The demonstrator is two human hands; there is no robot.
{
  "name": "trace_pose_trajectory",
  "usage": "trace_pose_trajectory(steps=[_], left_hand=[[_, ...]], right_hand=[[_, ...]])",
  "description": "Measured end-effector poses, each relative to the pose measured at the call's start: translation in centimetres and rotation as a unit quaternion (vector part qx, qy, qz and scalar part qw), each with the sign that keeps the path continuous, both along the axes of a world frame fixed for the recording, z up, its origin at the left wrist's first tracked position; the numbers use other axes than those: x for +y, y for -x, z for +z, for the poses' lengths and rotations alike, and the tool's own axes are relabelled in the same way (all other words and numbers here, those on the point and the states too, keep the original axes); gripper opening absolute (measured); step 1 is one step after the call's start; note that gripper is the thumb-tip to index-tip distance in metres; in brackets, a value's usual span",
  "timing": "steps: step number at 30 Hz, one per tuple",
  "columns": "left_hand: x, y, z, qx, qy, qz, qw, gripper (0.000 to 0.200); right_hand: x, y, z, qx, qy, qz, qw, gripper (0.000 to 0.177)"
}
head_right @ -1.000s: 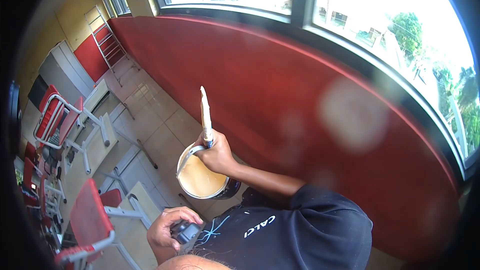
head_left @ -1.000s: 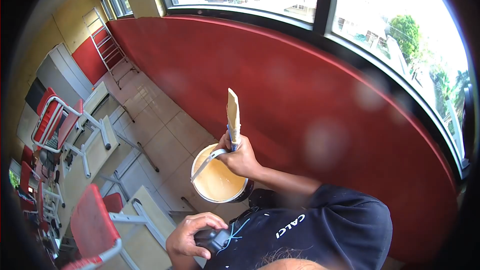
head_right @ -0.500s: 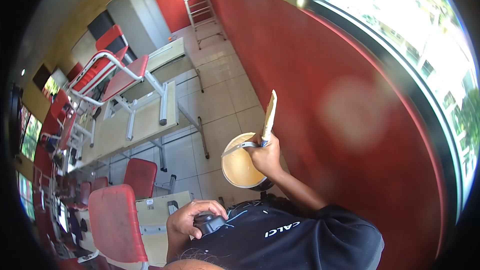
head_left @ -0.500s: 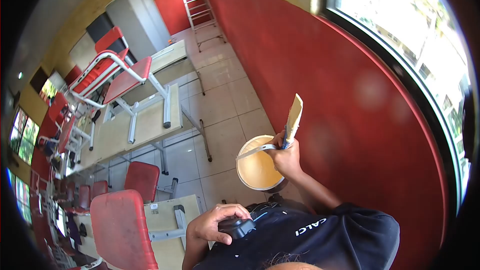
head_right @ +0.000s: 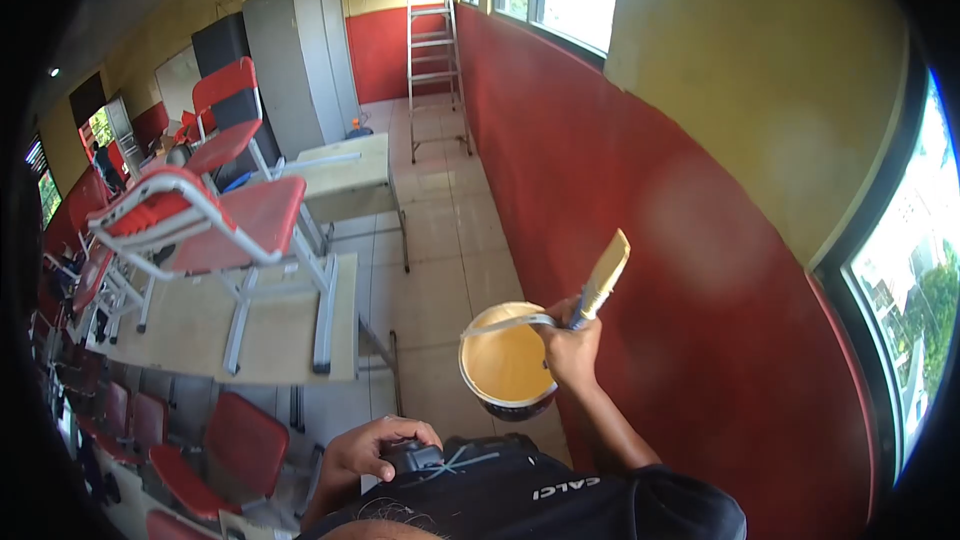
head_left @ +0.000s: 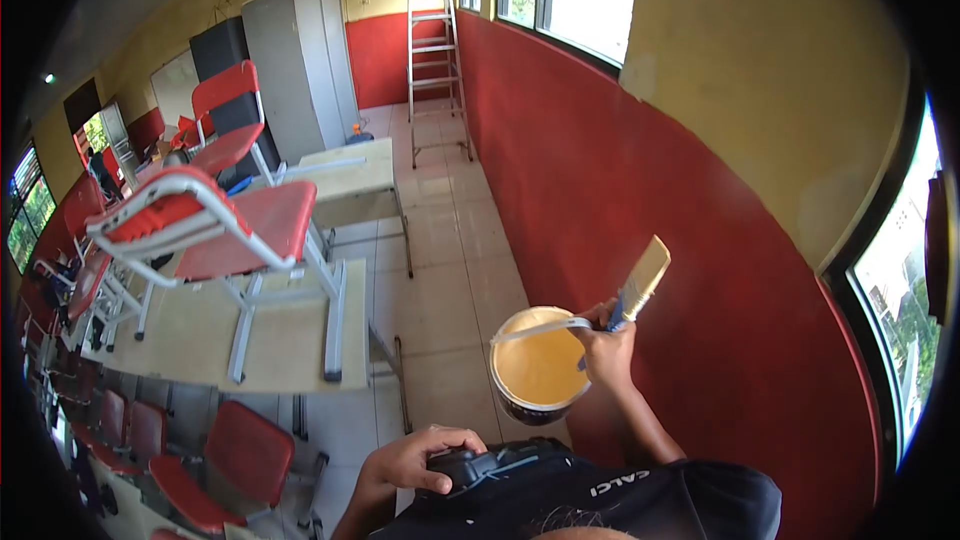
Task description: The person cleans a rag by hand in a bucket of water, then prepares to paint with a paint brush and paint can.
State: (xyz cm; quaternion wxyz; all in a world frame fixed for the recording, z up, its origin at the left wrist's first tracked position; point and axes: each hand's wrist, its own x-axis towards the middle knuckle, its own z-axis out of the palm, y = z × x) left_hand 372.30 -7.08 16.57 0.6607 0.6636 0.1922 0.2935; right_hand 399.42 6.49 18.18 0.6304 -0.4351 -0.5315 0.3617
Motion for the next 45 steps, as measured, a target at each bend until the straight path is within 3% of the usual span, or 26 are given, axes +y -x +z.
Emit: trace_pose_trajectory(steps=[5,9,12,14,18,24,29,32,33,37,40,42,45], left_hand=[[15.0,4.6,5.6,0.091,-0.101,-0.065,0.989,0.068],[23.3,6.1,4.6,0.067,-0.099,-0.182,0.976,0.067],[30.7,7.6,2.2,0.092,-0.095,-0.181,0.975,0.077],[34.6,8.4,1.0,0.074,-0.048,-0.152,0.984,0.079],[44.4,10.1,1.5,0.031,0.022,-0.067,0.997,0.08],[58.6,15.2,2.9,-0.051,0.055,0.021,0.997,0.081],[68.9,18.8,-1.2,-0.045,0.065,0.06,0.995,0.076],[76.8,23.4,-4.3,0.059,0.103,0.079,0.99,0.075],[80.2,24.8,-4.4,0.091,0.053,0.086,0.991,0.071],[91.3,30.1,-3.8,0.142,0.123,0.161,0.969,0.058],[99.5,34.3,-5.5,0.118,0.137,0.247,0.952,0.053],[105.7,36.1,-7.4,0.279,0.118,0.341,0.89,0.053],[114.4,38.5,-11.3,0.502,0.089,0.325,0.796,0.054]], right_hand=[[11.8,3.7,2.3,0.063,-0.01,-0.065,0.996,0.041],[21.6,5.5,0.4,0.092,-0.023,-0.071,0.993,0.035],[29.4,7.3,-1.1,0.1,-0.037,-0.052,0.993,0.034],[33.0,8.4,-1.5,0.123,-0.037,-0.027,0.991,0.034],[44.0,9.8,-2.6,0.037,-0.018,-0.023,0.999,0.038],[60.0,14.8,-0.8,0.165,0.008,0.06,0.984,0.046],[72.2,17.8,-2.2,0.137,-0.002,0.043,0.99,0.046],[79.4,20.1,-2.2,0.134,0.017,0.042,0.99,0.046],[81.8,21.0,-2.0,0.128,0.015,0.032,0.991,0.045],[90.7,24.4,-0.8,0.102,0.023,0.017,0.994,0.044],[97.9,26.6,-0.3,0.073,0.002,-0.021,0.997,0.044],[102.8,28.2,0.2,0.091,-0.001,-0.022,0.996,0.044],[111.0,30.6,-0.5,0.115,-0.003,-0.022,0.993,0.043]])
